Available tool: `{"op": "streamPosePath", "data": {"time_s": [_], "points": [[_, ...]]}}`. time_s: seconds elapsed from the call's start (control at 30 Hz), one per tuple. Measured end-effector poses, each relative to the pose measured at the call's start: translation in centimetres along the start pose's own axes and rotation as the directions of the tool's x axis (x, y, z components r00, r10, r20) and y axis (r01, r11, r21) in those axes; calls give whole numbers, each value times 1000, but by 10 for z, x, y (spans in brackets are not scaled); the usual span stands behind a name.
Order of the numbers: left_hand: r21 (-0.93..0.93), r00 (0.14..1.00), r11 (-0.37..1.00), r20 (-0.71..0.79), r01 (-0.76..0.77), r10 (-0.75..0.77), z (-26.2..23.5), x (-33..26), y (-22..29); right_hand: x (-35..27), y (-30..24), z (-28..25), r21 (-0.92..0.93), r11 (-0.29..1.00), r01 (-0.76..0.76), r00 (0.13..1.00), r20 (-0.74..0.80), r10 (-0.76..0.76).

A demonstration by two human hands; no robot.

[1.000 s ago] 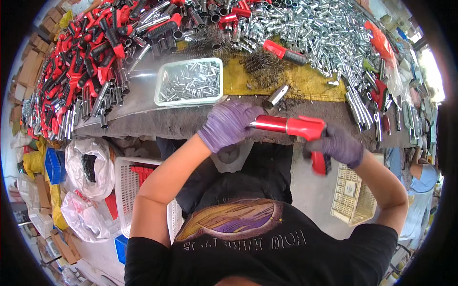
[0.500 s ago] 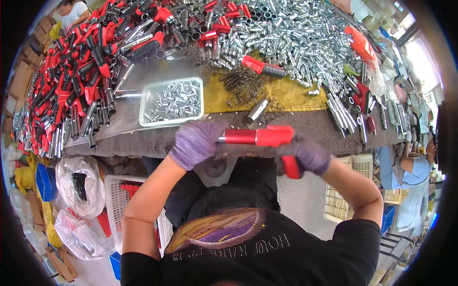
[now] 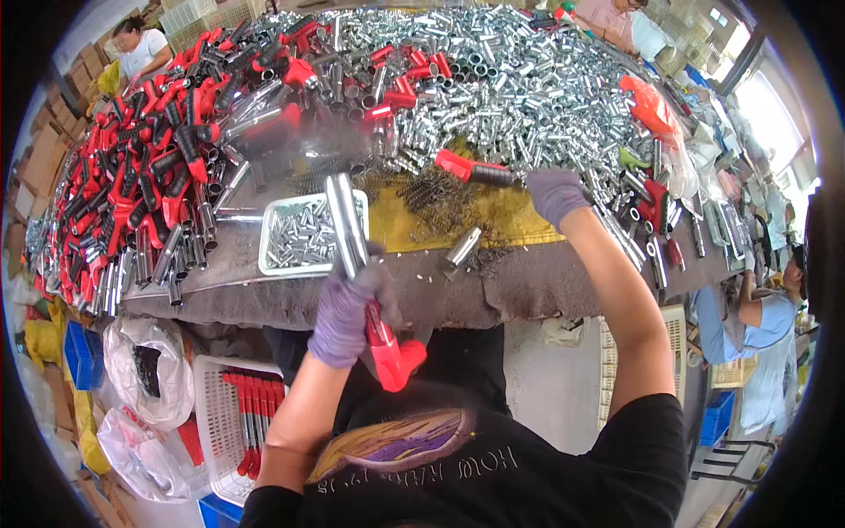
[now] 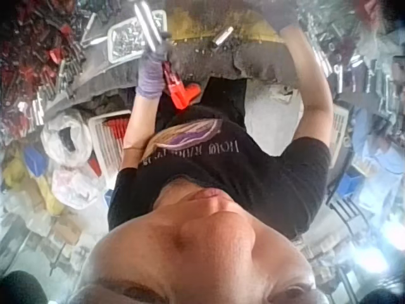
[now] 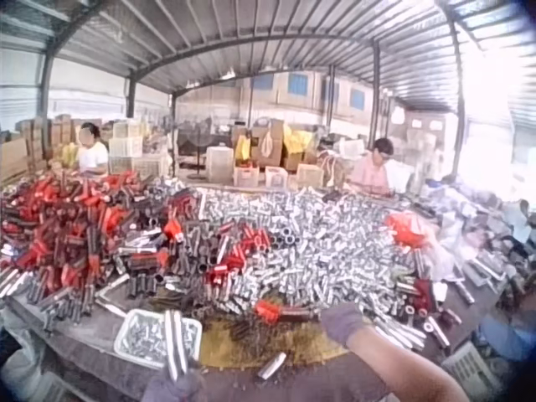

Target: The person assembles tools by inserting metal pins and springs into metal cylinders, attaching handles to the tubes by hand, and placing the completed tools into a basket.

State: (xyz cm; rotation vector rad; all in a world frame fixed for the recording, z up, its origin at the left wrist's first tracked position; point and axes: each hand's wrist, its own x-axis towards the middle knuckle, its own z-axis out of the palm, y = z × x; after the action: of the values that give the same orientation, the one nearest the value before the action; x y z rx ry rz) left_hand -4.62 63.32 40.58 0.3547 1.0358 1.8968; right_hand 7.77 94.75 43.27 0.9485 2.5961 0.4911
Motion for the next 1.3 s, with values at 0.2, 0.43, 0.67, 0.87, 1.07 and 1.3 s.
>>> {"op": "streamPosePath", "data": {"time_s": [0.2,0.43,0.67,0.87,1.07,1.3], "points": [[518,983,844,31,140,-182,-26,0,-38,25,22,70,119,993,7,994,-107,6],[798,963,574,264,-185,-56,-24,11,-49,-68,-48,-28,940,-228,254,956,-280,-88],[687,946,707,313,-164,-84,-15,10,-48,-103,-92,-39,825,221,519,854,-494,-164],[693,948,698,312,-180,-66,-34,7,-65,-109,-90,-37,827,293,479,874,-420,-244],[675,955,708,296,-207,-4,-43,12,-72,-76,-72,-27,748,210,630,736,-488,-469],[524,965,850,245,-53,-91,-47,14,-68,104,134,13,568,799,-198,847,-311,431]]}}
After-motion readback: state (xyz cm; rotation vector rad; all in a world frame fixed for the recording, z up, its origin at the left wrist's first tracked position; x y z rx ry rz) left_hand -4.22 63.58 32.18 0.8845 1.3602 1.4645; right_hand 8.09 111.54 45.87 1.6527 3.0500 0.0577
